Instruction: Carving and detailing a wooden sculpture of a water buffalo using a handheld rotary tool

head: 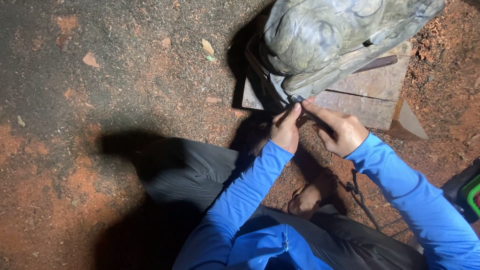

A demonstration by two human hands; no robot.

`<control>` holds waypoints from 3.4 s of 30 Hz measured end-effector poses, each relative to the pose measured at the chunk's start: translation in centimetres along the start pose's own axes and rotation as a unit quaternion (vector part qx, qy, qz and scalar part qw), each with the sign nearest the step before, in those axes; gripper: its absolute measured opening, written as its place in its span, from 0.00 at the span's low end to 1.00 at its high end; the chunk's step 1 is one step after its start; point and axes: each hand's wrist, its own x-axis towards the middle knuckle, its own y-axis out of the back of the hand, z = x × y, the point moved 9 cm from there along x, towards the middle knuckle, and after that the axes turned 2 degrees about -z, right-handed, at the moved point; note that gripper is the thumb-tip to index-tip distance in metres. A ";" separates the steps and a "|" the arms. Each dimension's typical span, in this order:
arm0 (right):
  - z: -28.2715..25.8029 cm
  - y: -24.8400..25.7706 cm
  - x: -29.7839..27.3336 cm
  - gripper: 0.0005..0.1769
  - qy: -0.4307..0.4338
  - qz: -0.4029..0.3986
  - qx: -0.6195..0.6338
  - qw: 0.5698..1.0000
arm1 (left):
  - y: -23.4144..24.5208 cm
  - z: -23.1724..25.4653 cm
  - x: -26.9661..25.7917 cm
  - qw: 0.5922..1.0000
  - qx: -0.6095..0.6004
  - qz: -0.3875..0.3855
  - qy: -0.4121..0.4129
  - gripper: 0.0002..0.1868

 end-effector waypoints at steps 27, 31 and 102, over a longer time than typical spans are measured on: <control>5.9 1.8 1.2 0.26 0.048 -0.043 0.008 0.998 | 1.5 -4.8 1.2 0.986 0.158 0.032 -0.040 0.16; 4.6 2.1 1.5 0.25 0.039 -0.054 -0.006 0.998 | 2.5 -5.5 1.8 0.986 0.158 0.025 -0.043 0.15; 7.0 2.6 -1.7 0.28 0.023 -0.032 0.022 0.999 | -0.1 -6.3 0.3 0.990 0.137 -0.014 -0.006 0.15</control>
